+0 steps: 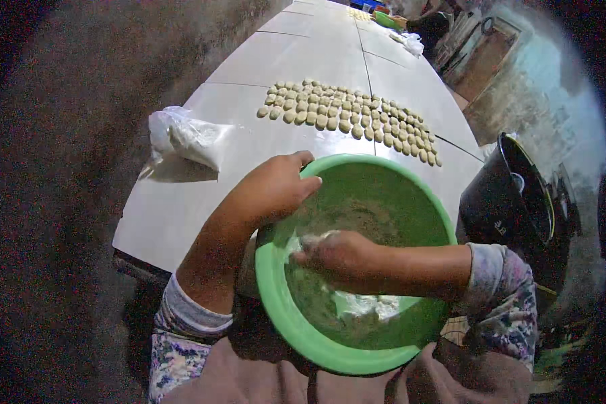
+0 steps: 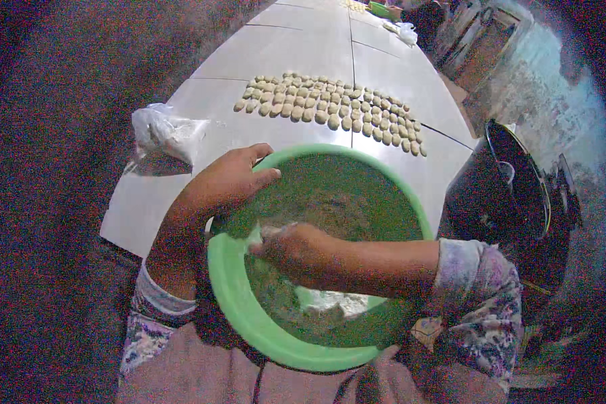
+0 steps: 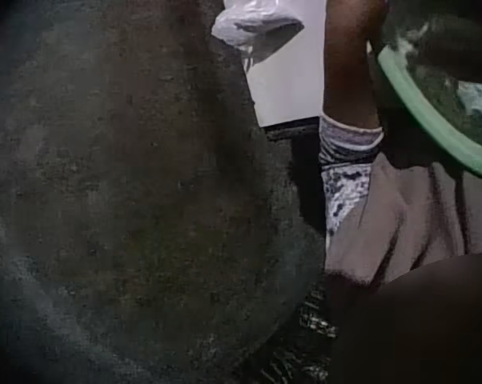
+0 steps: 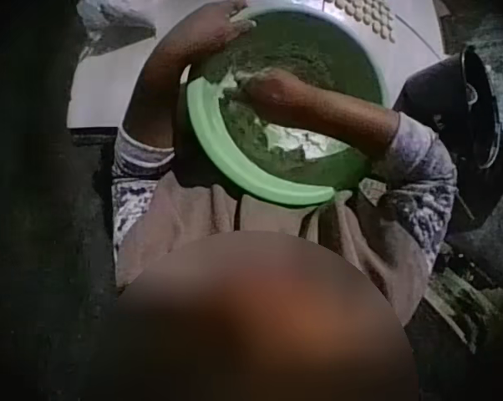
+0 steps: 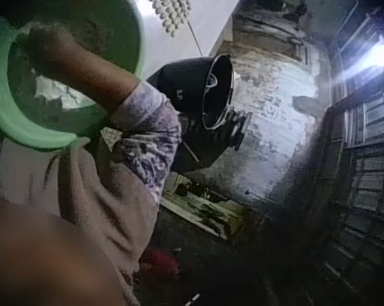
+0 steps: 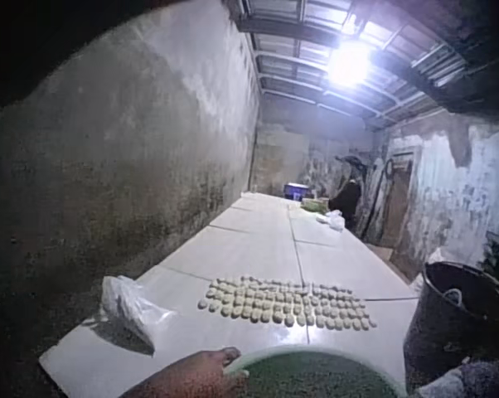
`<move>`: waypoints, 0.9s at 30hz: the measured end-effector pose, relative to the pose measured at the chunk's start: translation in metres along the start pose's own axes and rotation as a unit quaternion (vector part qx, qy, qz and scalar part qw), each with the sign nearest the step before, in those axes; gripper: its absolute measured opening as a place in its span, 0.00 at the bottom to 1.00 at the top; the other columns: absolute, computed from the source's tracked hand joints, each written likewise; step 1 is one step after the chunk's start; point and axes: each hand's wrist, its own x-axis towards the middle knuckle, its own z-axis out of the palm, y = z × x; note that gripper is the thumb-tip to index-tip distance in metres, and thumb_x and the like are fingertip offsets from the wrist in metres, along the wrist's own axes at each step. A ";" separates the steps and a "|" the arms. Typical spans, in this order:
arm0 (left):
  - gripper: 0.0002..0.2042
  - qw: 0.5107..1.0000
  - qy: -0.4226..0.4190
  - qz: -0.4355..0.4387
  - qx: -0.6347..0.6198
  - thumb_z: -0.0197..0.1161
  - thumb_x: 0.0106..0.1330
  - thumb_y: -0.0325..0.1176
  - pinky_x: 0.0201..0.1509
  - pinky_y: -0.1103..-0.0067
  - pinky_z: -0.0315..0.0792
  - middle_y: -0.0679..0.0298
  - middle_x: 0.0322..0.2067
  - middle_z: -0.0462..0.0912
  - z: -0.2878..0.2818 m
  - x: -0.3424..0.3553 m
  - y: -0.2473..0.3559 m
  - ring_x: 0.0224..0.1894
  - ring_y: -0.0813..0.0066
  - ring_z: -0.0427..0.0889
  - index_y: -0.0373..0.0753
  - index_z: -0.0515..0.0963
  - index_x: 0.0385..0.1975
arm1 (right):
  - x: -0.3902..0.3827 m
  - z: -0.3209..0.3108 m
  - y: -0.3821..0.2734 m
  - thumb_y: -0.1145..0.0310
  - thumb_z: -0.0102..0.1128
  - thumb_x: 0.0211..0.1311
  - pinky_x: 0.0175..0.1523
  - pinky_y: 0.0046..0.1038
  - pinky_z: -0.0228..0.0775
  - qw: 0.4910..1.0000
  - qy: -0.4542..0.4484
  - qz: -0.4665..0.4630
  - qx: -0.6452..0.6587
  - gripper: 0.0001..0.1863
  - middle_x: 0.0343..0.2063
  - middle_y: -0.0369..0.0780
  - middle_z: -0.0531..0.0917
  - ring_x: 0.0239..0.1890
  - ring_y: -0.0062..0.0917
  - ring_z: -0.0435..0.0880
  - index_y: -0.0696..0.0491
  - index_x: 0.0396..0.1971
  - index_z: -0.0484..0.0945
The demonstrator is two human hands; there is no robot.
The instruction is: The person uses their hands to mix dough in a green plastic bowl and then pinches off small pieces to roll into balls and place on the table.
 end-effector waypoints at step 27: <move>0.22 1.000 0.026 0.010 0.006 0.57 0.58 0.40 0.52 0.68 0.69 0.44 0.42 0.78 0.000 0.003 -0.009 0.44 0.54 0.79 0.31 0.72 0.48 | -0.023 -0.010 0.008 0.69 0.45 0.58 0.34 0.31 0.72 0.983 -0.137 0.008 0.124 0.15 0.31 0.44 0.75 0.30 0.35 0.77 0.58 0.44 0.70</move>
